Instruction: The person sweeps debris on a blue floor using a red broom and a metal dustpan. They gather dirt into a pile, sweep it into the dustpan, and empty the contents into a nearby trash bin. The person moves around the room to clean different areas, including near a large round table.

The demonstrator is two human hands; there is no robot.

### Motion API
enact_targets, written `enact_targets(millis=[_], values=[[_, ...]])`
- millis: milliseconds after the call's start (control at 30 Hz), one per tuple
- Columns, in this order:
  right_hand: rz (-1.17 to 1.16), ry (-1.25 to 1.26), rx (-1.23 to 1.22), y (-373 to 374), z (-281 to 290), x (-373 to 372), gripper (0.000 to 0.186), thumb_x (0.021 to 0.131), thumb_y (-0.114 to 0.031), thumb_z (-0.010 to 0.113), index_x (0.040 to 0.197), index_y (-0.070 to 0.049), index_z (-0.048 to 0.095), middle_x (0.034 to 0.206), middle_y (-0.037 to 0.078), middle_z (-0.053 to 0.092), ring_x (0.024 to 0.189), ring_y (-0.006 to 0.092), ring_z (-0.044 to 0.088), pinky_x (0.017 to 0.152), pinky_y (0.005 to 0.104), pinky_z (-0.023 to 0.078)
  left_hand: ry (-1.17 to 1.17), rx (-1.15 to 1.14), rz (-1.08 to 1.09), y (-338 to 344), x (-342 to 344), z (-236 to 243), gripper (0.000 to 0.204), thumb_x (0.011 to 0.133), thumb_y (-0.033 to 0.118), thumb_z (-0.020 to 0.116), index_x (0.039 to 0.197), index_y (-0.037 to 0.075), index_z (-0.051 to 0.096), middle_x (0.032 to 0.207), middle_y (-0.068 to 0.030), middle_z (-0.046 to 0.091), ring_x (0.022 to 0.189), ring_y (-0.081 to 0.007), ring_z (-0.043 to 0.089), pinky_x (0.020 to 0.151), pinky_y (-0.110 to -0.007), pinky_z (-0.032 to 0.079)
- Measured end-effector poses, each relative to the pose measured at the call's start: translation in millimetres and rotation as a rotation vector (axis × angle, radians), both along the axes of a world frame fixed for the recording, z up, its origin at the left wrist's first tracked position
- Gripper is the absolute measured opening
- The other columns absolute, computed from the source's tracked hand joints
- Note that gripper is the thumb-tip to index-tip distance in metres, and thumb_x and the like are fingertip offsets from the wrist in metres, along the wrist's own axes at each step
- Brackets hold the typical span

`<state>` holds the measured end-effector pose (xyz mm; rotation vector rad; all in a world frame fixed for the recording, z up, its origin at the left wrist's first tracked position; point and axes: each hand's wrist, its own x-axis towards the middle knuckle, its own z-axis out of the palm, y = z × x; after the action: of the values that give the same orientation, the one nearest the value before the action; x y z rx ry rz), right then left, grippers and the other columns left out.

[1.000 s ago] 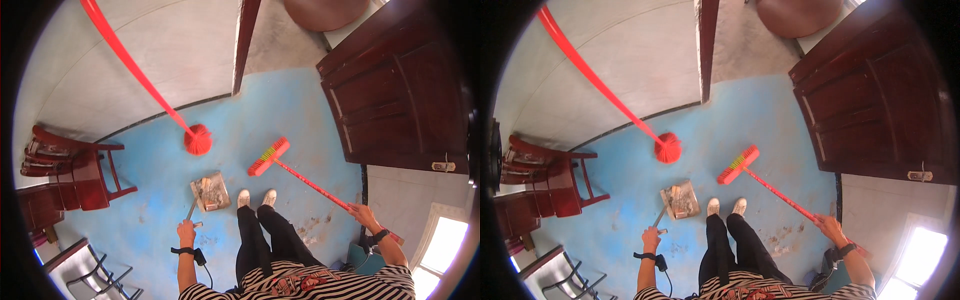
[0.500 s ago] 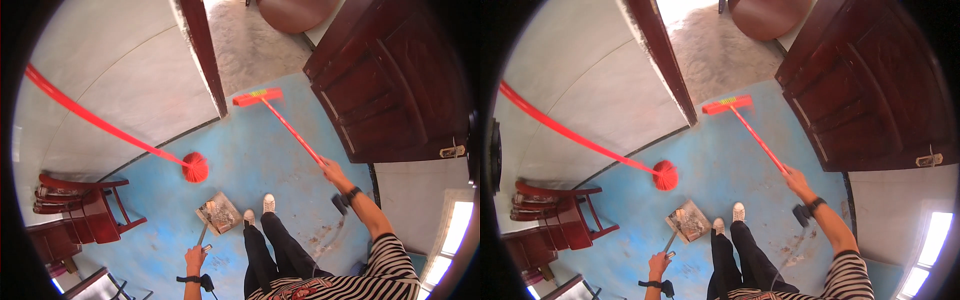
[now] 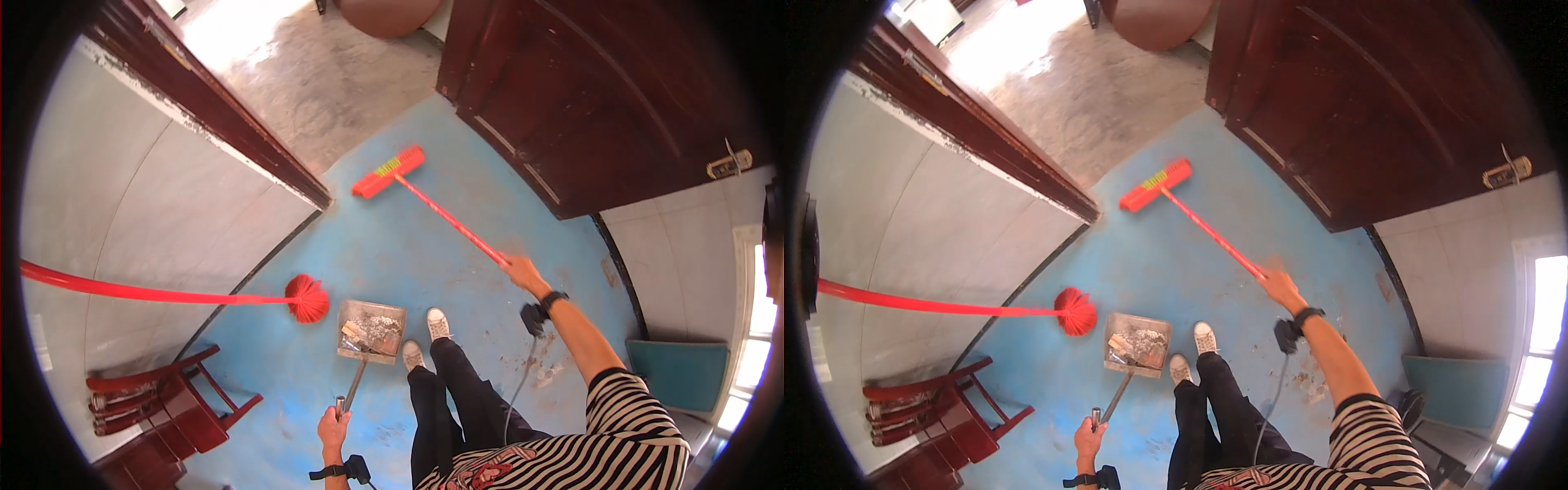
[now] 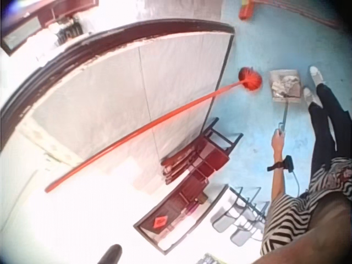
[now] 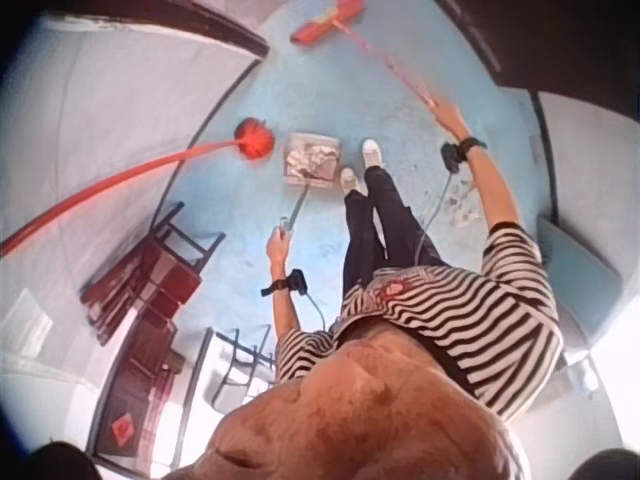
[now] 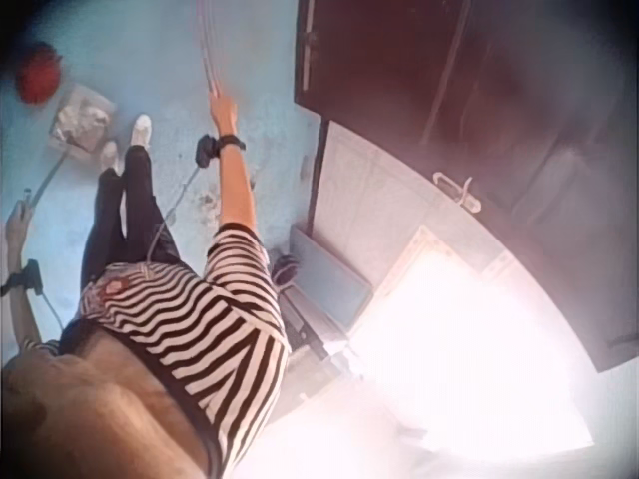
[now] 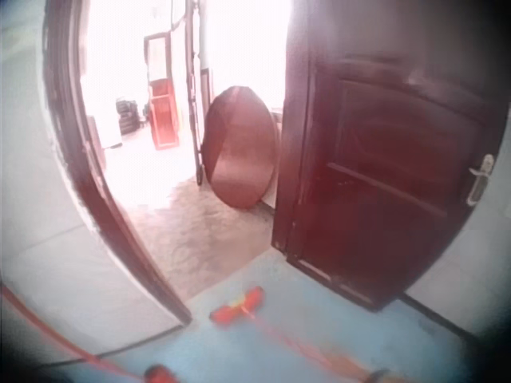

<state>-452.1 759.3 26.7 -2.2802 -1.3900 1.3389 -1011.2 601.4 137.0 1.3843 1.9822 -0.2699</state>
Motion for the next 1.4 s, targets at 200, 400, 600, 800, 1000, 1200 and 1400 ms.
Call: enact_targets(millis=[200,400,600,800,1000,1200,1400], values=[[-0.086,-0.108,-0.172,-198,78,24,0.045,0.084,-0.034,0.053,0.126,-0.019,0.049,0.063,0.008,0.055,0.051,0.0134,0.054,0.053,0.0313,0.047,-0.262,-0.002,0.223,9,-20,-29,0.030,0.073,0.029,0.068,0.077,0.005,0.050,0.065,-0.0050,0.053,0.060,-0.0185,0.052,0.056,-0.034,0.044],[-0.276,-0.182,-0.444,-361,164,17,0.044,0.083,-0.030,0.055,0.126,-0.023,0.049,0.056,0.003,0.054,0.046,0.0125,0.054,0.039,0.0285,0.044,-0.403,-0.072,0.363,29,-14,-7,0.029,0.075,0.029,0.067,0.080,0.007,0.050,0.068,-0.0012,0.053,0.057,-0.0106,0.050,0.045,-0.026,0.045],[-0.368,-0.257,-0.520,-397,231,15,0.044,0.080,-0.033,0.057,0.121,-0.020,0.055,0.064,0.004,0.059,0.052,0.0128,0.056,0.052,0.0294,0.048,-0.443,-0.067,0.457,13,-18,-25,0.029,0.075,0.030,0.067,0.079,0.007,0.050,0.067,0.0000,0.051,0.055,-0.0101,0.049,0.043,-0.026,0.045],[-0.574,0.011,-0.453,-331,269,-14,0.039,0.084,-0.026,0.056,0.121,-0.014,0.054,0.055,0.000,0.050,0.044,0.0071,0.048,0.037,0.0243,0.040,-0.415,-0.038,0.473,-20,-28,-49,0.029,0.074,0.029,0.068,0.078,0.006,0.050,0.067,-0.0027,0.054,0.053,-0.0130,0.052,0.041,-0.029,0.044],[-0.328,0.012,-0.198,-206,155,-22,0.043,0.082,-0.032,0.057,0.122,-0.016,0.053,0.059,0.004,0.052,0.047,0.0098,0.050,0.047,0.0272,0.043,-0.360,-0.059,0.527,-32,-36,-68,0.029,0.074,0.027,0.068,0.077,0.005,0.049,0.067,-0.0031,0.054,0.054,-0.0131,0.052,0.041,-0.029,0.045],[-0.024,-0.128,0.029,-35,48,-79,0.044,0.082,-0.037,0.046,0.124,-0.022,0.050,0.098,0.015,0.062,0.088,0.0322,0.059,0.074,0.0426,0.046,-0.364,-0.084,0.621,-66,-56,-73,0.026,0.076,0.027,0.067,0.079,0.007,0.051,0.067,-0.0005,0.052,0.055,-0.0111,0.050,0.042,-0.027,0.046],[-0.009,-0.144,0.100,55,18,-133,0.043,0.082,-0.032,0.043,0.123,-0.020,0.050,0.090,0.017,0.061,0.080,0.0310,0.059,0.073,0.0416,0.045,-0.427,-0.076,0.684,-83,-47,-73,0.026,0.077,0.025,0.066,0.076,0.007,0.048,0.063,-0.0006,0.049,0.051,-0.0100,0.048,0.040,-0.026,0.044]])
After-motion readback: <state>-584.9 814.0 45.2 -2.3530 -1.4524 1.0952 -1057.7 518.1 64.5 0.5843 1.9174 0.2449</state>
